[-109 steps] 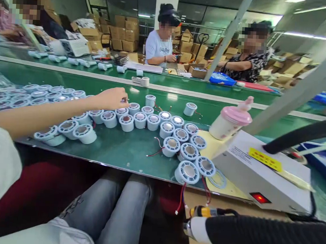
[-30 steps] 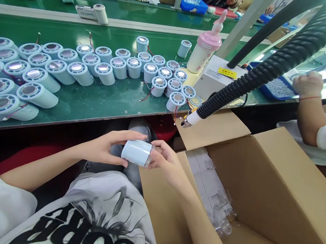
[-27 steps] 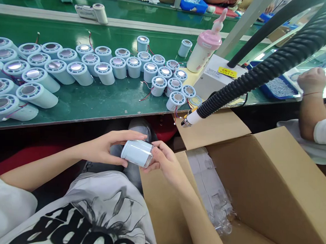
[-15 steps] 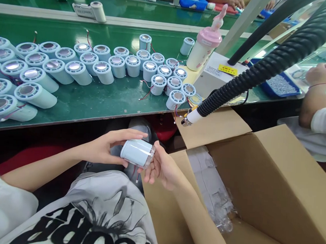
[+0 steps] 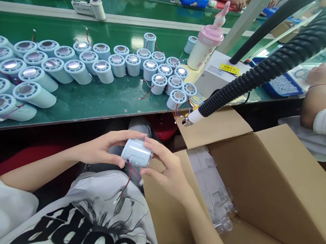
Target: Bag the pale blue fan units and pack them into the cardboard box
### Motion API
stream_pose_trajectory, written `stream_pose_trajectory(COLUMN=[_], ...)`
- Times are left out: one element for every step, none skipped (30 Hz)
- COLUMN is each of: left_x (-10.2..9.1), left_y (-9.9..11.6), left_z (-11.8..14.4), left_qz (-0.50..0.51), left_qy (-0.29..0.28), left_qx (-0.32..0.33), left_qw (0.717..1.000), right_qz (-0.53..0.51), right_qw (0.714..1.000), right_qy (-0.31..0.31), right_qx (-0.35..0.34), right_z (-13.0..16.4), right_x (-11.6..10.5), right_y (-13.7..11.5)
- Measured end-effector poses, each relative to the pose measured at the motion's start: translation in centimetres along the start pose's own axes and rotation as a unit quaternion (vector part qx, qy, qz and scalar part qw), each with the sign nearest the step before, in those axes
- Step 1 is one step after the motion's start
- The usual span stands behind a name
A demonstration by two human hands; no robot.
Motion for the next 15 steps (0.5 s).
stream_pose_trajectory(left_x=[0.1, 0.1, 0.2, 0.3, 0.4, 0.6, 0.8, 1.2, 1.5, 1.8, 2.0, 2.1, 2.0, 1.8, 1.3], left_y=[0.3, 0.3, 0.3, 0.1, -0.2, -0.4, -0.6, -0.9, -1.2, -1.5, -2.0, -2.5, -3.2, -3.9, -4.6], left_z=[0.0, 0.0, 0.0, 0.0, 0.0, 0.0, 0.0, 0.0, 0.1, 0.2, 0.4, 0.6, 0.7, 0.8, 0.6], left_qz=[-0.002, 0.002, 0.015, 0.035, 0.057, 0.076, 0.091, 0.103, 0.113, 0.122, 0.132, 0.146, 0.155, 0.154, 0.133], left_qy=[-0.01, -0.018, -0.026, -0.03, -0.033, -0.037, -0.041, -0.047, -0.052, -0.055, -0.053, -0.05, -0.046, -0.044, -0.041], left_qx=[0.017, 0.023, 0.017, 0.005, -0.01, -0.025, -0.038, -0.051, -0.063, -0.077, -0.094, -0.115, -0.14, -0.165, -0.177], left_qw=[1.0, 1.0, 0.999, 0.999, 0.998, 0.996, 0.994, 0.992, 0.99, 0.988, 0.985, 0.981, 0.977, 0.973, 0.974], right_qz=[-0.06, -0.11, -0.141, -0.151, -0.146, -0.135, -0.124, -0.117, -0.114, -0.116, -0.121, -0.128, -0.131, -0.123, -0.105], right_qw=[0.997, 0.991, 0.985, 0.982, 0.982, 0.983, 0.985, 0.985, 0.984, 0.982, 0.979, 0.976, 0.974, 0.975, 0.976], right_qy=[0.004, 0.007, 0.012, 0.014, 0.016, 0.017, 0.016, 0.015, 0.011, 0.006, 0.004, 0.0, -0.012, -0.027, -0.031], right_qx=[0.041, 0.076, 0.1, 0.112, 0.118, 0.121, 0.123, 0.128, 0.137, 0.152, 0.165, 0.176, 0.183, 0.185, 0.186], right_z=[0.1, 0.1, 0.2, 0.2, 0.2, 0.2, 0.3, 0.4, 0.6, 0.8, 1.1, 1.3, 1.5, 1.6, 1.7], right_x=[0.0, 0.1, 0.1, 0.1, 0.0, -0.1, -0.1, 0.0, 0.3, 0.6, 1.0, 1.3, 1.5, 1.5, 0.7], right_y=[0.7, 1.2, 1.6, 1.7, 1.8, 1.8, 1.7, 1.7, 1.8, 1.9, 2.1, 2.3, 2.5, 3.0, 3.6])
Point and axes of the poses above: each hand's wrist, its own z-axis away from the middle knuckle, its own x-axis out of the palm, y = z × x, the point moved 8 cm from there along -z, towards the middle knuckle, and after that the axes turned 2 degrees about -z, right-handed, at the moved point
